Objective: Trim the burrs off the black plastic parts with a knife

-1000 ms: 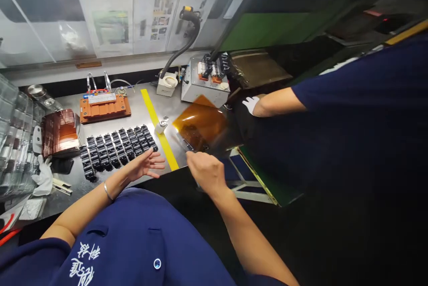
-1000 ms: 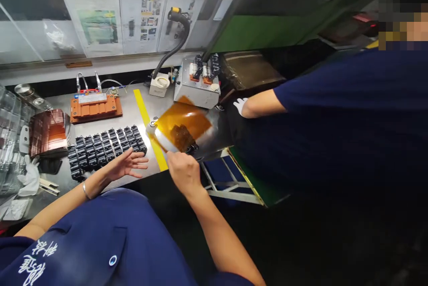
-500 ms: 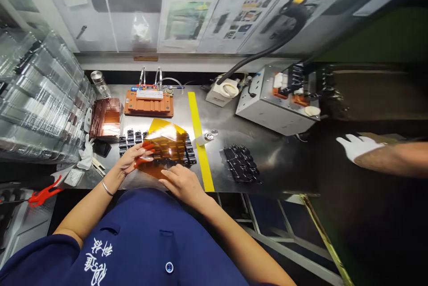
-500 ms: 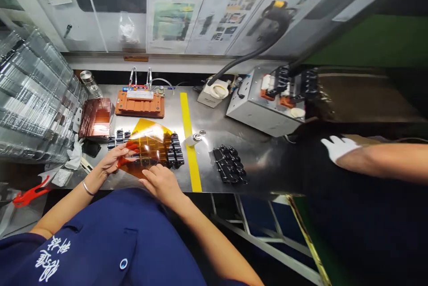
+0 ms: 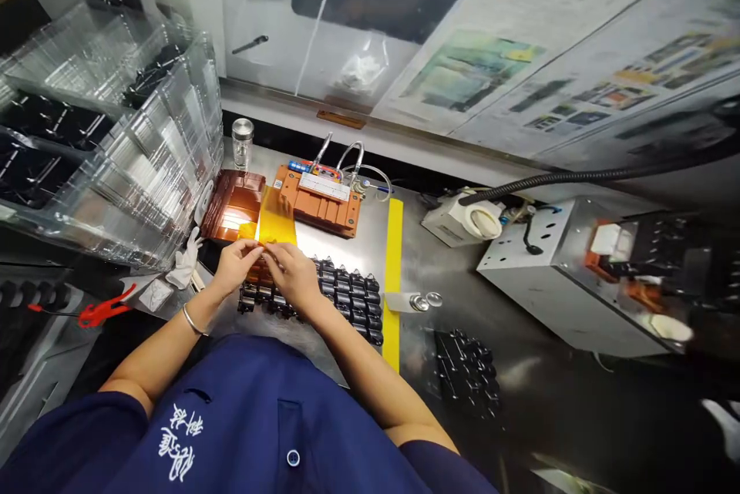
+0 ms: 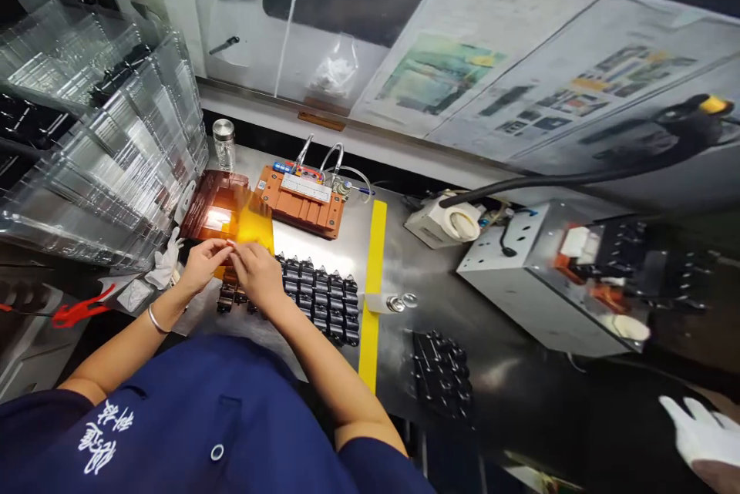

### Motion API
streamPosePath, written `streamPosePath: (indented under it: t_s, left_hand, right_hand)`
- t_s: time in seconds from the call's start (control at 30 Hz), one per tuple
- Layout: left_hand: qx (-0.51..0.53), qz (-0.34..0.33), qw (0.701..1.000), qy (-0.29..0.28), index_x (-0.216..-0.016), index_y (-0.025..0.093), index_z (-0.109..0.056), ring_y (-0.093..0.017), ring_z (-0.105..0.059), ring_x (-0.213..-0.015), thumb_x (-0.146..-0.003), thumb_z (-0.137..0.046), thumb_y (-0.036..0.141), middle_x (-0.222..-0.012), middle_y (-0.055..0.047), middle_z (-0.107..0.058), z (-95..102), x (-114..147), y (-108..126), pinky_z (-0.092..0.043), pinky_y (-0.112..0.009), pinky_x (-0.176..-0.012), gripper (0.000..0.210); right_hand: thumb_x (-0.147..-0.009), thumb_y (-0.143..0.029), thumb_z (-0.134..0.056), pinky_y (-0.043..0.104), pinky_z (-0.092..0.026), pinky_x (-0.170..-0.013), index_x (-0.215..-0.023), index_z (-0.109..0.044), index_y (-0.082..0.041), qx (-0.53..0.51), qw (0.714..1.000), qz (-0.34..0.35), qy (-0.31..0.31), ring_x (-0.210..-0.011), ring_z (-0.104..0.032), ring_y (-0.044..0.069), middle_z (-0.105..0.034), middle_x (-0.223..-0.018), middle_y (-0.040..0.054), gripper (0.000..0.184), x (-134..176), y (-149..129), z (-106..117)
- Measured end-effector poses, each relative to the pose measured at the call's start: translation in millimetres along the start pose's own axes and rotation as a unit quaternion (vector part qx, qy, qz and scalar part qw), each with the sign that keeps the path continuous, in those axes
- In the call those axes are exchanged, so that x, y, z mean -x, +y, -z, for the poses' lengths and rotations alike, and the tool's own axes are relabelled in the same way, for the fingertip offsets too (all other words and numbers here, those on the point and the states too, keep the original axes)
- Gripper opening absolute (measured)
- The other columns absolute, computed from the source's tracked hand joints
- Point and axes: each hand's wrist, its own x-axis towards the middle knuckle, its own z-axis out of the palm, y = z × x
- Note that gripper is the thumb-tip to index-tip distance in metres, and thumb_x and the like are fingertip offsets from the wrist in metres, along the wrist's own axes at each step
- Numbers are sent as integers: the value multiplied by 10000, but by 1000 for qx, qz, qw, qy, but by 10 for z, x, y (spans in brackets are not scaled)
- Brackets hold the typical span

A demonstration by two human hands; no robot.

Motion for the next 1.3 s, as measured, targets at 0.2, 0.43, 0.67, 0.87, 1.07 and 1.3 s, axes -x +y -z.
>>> streamPosePath:
  t_s: [0.2,0.43,0.67,0.87,1.07,1.3]
  left_hand:
    - [-88,-74,992,-45,-763,206,-717,-207,-632,-808,-732,-675,266,-808,-51,-702,117,-204,164,-499,-357,-832,80]
    - [-129,-76,982,-115,-751,190,-726,-177,-633,-715,-763,-656,272,-750,-40,-698,136,-369,116,-498,-304,-739,109]
    - [-226,-47,972,37,-794,176,-650,-167,-629,-710,-842,-556,347,-761,-37,-686,348,-551,-80,-498,-281,-697,201]
    - [-368,22,910,191,-855,158,-627,-213,-659,-801,-857,-487,286,-832,-85,-693,635,-964,-377,-506,-331,-773,190]
    - [-530,69,815,224,-938,120,-632,-329,-629,-990,-877,-436,230,-1015,-200,-668,650,-1045,-319,-486,-455,-856,232]
    - [-663,-13,728,173,-1216,-29,-510,-450,-484,-1180,-880,-381,141,-1216,-343,-529,96,-1150,60,-411,-630,-899,398]
  right_hand:
    - [-883,-279,-590,241,-491,-697,-921,-754,-186,-62,990,-57,-115,-759,-676,162,-752,-859,61,192,-492,26,92]
    - [-765,-215,-621,220,-463,-616,-756,-764,-159,-235,939,-130,-215,-653,-649,138,-747,-715,21,155,-730,212,219]
    - [-623,-305,-649,237,-475,-494,-573,-665,-147,-293,911,-289,-37,-506,-618,142,-669,-532,30,166,-597,699,292]
    - [-611,-429,-646,278,-532,-482,-617,-637,-153,-270,865,-372,201,-490,-643,166,-659,-527,39,277,-80,1263,714]
    - [-642,-400,-662,295,-551,-577,-677,-703,-168,-160,890,-351,243,-560,-666,182,-706,-594,41,239,398,1514,1125]
    - [-774,-355,-549,321,-572,-644,-778,-735,-193,-31,945,-267,185,-616,-699,195,-756,-759,63,246,742,1776,1344]
